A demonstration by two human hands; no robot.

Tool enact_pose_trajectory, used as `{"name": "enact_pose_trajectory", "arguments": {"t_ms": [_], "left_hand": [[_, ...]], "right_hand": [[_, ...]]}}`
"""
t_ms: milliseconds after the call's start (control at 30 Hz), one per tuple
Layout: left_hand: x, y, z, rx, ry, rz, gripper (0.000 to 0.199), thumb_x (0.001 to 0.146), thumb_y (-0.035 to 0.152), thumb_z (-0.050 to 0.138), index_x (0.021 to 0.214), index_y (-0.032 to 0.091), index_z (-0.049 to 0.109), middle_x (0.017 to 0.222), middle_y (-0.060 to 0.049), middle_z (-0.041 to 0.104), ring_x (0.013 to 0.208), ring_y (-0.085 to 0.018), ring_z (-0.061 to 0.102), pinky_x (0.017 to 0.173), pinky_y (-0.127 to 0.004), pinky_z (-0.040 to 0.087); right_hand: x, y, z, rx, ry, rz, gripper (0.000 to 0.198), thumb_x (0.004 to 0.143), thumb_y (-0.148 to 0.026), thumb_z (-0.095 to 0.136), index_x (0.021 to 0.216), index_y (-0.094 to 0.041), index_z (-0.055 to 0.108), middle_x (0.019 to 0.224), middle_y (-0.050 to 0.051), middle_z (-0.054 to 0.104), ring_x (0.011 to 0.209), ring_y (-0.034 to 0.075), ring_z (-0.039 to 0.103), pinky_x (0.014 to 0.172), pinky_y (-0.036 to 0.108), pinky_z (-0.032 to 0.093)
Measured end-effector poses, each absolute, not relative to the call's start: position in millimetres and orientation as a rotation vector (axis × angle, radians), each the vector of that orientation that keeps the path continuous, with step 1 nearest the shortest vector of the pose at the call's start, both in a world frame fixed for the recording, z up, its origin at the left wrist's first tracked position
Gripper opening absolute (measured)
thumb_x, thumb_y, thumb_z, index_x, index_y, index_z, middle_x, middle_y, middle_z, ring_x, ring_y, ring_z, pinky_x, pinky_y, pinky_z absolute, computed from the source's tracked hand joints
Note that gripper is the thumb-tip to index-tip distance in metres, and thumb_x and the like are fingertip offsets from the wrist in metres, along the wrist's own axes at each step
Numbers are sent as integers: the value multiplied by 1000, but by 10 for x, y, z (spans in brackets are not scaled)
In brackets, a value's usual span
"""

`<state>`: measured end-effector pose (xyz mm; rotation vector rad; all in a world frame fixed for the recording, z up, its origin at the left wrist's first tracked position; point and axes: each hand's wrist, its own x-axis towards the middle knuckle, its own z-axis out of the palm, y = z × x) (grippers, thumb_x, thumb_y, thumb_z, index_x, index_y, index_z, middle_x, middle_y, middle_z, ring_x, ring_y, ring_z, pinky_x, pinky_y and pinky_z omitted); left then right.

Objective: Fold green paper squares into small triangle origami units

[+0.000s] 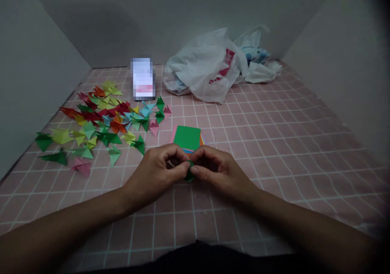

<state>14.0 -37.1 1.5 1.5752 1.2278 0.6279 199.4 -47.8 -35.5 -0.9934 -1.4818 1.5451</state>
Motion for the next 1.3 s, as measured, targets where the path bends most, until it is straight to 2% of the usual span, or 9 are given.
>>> {"name": "enact_pose_trajectory", "arguments": {"t_ms": [167,367,500,667,967,1300], "left_hand": [[125,-383,7,1628,1206,665,10,81,22,65,73,16,67,69,0,67,62,-11,58,57,-21,45],[57,-360,-24,1479,1076,787,20,94,33,59,91,17,71,81,-1,69,74,-13,63,66,-23,51],[68,-373,0,1520,1094,749,15,88,28,65,93,15,71,83,-3,71,75,-14,65,65,-23,52],[98,-418,21,1731,1152,802,9,85,20,64,87,15,71,78,-2,71,68,-12,64,59,-21,49],[94,-434,-74,1845,1139,864,3,88,18,65,90,18,66,80,0,71,70,-11,66,61,-21,51],[86,-438,-64,1839,1172,831,7,88,19,64,93,17,69,78,0,71,68,-11,65,59,-20,50]], "right_hand": [[2001,-479,-365,-1043,-1568,1401,11,85,-24,67,77,-18,65,76,1,63,70,14,57,65,28,44],[2032,-449,-369,-991,-1392,1472,7,86,-24,68,82,-19,68,76,-1,64,69,13,57,65,27,46],[2021,-441,-388,-934,-1327,1515,5,84,-24,71,82,-21,69,78,-1,64,70,12,58,66,26,49],[1999,-455,-398,-954,-1355,1468,4,83,-25,72,81,-22,71,78,0,66,72,14,60,66,27,51],[2002,-482,-391,-994,-1349,1497,5,84,-26,71,83,-21,70,77,-1,66,67,12,58,64,27,51],[1997,-475,-414,-960,-1391,1456,4,85,-24,70,82,-21,70,77,-1,65,68,12,59,65,27,50]]}}
